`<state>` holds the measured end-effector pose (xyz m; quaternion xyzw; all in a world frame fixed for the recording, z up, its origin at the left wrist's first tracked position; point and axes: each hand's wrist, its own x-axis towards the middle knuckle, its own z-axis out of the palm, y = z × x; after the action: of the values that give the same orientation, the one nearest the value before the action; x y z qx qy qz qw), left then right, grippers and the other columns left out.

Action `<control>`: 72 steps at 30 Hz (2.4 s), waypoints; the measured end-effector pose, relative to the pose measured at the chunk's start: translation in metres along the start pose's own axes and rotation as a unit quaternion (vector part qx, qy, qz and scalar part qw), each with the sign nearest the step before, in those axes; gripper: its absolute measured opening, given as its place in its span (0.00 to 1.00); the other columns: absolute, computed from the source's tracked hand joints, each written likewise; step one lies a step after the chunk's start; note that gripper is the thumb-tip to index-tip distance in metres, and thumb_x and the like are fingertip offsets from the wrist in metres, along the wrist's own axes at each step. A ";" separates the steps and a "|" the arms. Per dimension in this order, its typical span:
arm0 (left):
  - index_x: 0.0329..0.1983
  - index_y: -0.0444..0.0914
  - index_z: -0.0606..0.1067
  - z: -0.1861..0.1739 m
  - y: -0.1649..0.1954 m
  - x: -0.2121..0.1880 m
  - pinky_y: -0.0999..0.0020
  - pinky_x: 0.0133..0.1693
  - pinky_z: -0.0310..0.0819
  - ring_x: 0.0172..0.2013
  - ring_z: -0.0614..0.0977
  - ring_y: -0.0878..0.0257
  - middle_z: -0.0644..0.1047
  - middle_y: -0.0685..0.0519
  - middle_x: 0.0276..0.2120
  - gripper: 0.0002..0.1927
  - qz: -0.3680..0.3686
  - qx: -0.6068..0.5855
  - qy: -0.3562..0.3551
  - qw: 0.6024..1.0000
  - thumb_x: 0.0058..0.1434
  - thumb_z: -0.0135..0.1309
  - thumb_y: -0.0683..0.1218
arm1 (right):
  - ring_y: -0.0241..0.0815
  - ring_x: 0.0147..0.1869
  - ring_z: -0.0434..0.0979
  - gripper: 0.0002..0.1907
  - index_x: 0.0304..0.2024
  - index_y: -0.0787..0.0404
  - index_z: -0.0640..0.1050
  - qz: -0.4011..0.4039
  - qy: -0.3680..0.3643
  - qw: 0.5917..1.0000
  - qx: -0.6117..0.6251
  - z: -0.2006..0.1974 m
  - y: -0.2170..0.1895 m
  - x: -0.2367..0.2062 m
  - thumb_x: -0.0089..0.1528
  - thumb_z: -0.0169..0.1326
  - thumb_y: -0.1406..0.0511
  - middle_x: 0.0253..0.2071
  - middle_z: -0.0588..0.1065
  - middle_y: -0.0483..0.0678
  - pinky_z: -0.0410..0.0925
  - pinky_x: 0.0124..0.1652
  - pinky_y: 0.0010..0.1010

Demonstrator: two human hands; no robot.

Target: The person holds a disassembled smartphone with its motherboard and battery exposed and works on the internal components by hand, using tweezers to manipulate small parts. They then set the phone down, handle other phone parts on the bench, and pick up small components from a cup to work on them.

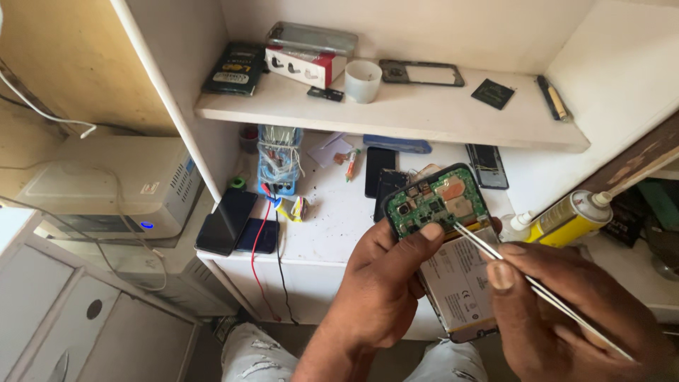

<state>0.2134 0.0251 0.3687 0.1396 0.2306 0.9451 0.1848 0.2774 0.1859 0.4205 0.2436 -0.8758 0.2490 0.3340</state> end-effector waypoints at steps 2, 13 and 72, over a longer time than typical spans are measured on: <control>0.62 0.32 0.73 -0.001 -0.001 0.000 0.67 0.48 0.73 0.47 0.80 0.62 0.80 0.49 0.49 0.18 -0.001 0.002 -0.003 1.000 0.71 0.51 0.43 | 0.43 0.45 0.86 0.11 0.45 0.67 0.78 0.127 0.050 0.989 0.047 0.006 -0.004 -0.002 0.62 0.59 0.67 0.40 0.80 0.59 0.78 0.43 0.33; 0.61 0.32 0.73 -0.002 0.000 0.000 0.71 0.47 0.72 0.47 0.80 0.65 0.80 0.49 0.49 0.18 0.001 0.020 -0.005 1.000 0.71 0.52 0.44 | 0.45 0.45 0.85 0.12 0.46 0.69 0.78 0.151 0.089 0.982 0.065 0.012 -0.007 -0.001 0.62 0.60 0.68 0.40 0.80 0.60 0.78 0.44 0.33; 0.61 0.32 0.71 0.022 0.012 -0.007 0.66 0.51 0.74 0.47 0.80 0.62 0.80 0.49 0.47 0.20 0.033 0.052 0.072 0.996 0.69 0.50 0.46 | 0.30 0.30 0.68 0.10 0.43 0.71 0.81 0.327 0.111 0.848 0.403 0.019 0.026 0.034 0.64 0.60 0.68 0.29 0.76 0.46 0.60 0.32 0.22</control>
<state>0.2236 0.0211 0.3922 0.0882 0.2877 0.9449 0.1292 0.2308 0.1853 0.4252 0.0268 -0.6848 0.7000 0.2009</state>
